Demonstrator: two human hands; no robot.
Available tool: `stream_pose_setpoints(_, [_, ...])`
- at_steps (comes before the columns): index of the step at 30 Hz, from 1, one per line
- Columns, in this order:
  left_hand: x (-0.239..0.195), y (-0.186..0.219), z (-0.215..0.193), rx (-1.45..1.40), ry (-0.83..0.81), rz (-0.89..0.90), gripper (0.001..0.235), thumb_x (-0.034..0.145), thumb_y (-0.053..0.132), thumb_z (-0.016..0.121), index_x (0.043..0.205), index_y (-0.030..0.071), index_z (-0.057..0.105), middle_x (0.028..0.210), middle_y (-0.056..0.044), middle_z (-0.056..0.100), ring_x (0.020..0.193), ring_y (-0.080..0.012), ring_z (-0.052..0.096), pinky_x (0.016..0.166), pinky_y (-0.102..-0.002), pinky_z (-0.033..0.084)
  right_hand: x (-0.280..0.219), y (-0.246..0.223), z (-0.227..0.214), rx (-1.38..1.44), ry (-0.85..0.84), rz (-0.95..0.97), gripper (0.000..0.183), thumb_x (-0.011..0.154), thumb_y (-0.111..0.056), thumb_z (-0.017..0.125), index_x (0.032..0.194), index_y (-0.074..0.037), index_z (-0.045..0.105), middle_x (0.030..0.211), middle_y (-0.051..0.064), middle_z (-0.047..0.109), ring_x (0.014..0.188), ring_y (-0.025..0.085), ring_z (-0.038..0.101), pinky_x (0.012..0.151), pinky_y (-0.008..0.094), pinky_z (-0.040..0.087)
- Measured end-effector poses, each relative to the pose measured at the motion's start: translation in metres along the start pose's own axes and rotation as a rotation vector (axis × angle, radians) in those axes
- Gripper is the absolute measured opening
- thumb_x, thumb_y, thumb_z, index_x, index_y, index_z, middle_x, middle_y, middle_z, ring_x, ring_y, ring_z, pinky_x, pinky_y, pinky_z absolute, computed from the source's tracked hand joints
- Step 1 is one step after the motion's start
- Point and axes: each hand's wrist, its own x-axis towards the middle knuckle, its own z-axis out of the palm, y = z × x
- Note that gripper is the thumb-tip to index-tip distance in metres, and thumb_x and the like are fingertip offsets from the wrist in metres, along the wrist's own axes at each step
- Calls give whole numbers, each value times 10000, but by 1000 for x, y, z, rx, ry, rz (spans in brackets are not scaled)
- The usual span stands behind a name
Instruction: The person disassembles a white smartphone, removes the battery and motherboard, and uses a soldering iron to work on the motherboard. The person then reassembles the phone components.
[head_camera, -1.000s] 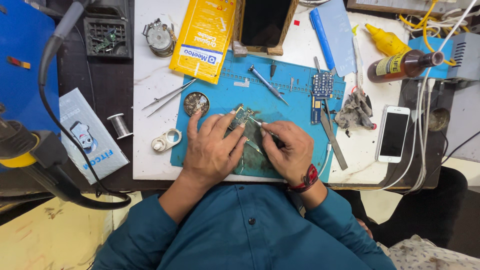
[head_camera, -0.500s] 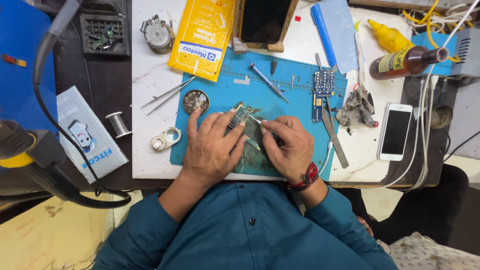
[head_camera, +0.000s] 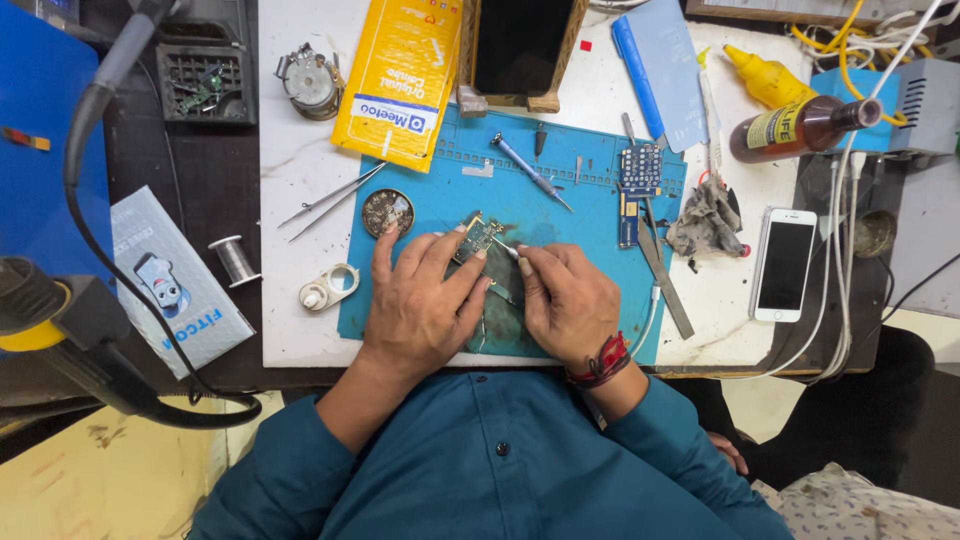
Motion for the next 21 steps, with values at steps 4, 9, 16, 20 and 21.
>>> stream_pose_setpoints(4, [0,0,1,3,-3,-5,276,946,289,703,1146,107,759,1285,-108,656,1181,-257,587,1187,-546,250,0,0,0,11,4,20,93,986,-89,676,1061,-84,732,956,90,701,759,270,686,656,354,529])
stream_pose_setpoints(9, [1,-1,0,4,-2,0,275,944,284,706,1146,105,758,1287,-110,655,1175,-259,587,1186,-542,254,-1,3,1,44,25,48,88,994,-76,673,1065,-69,724,942,95,700,742,276,687,641,356,522])
stream_pose_setpoints(16, [2,0,-2,-2,-6,1,262,946,276,712,1139,105,759,1280,-109,653,1178,-261,586,1178,-539,257,-2,7,1,159,72,72,67,1016,-77,707,1074,-48,689,968,94,701,744,243,693,655,333,529])
stream_pose_setpoints(20, [1,0,-1,-2,-1,1,263,951,279,711,1143,106,760,1288,-108,653,1179,-257,584,1184,-535,257,-1,6,-1,158,80,125,187,904,-114,782,1024,-21,674,939,115,684,545,177,562,516,311,439])
stream_pose_setpoints(21, [1,0,-1,-1,1,1,264,952,280,711,1144,106,759,1288,-109,652,1179,-258,584,1184,-534,257,0,5,-1,168,84,112,165,921,-111,773,1030,-31,677,947,106,684,567,160,569,529,300,443])
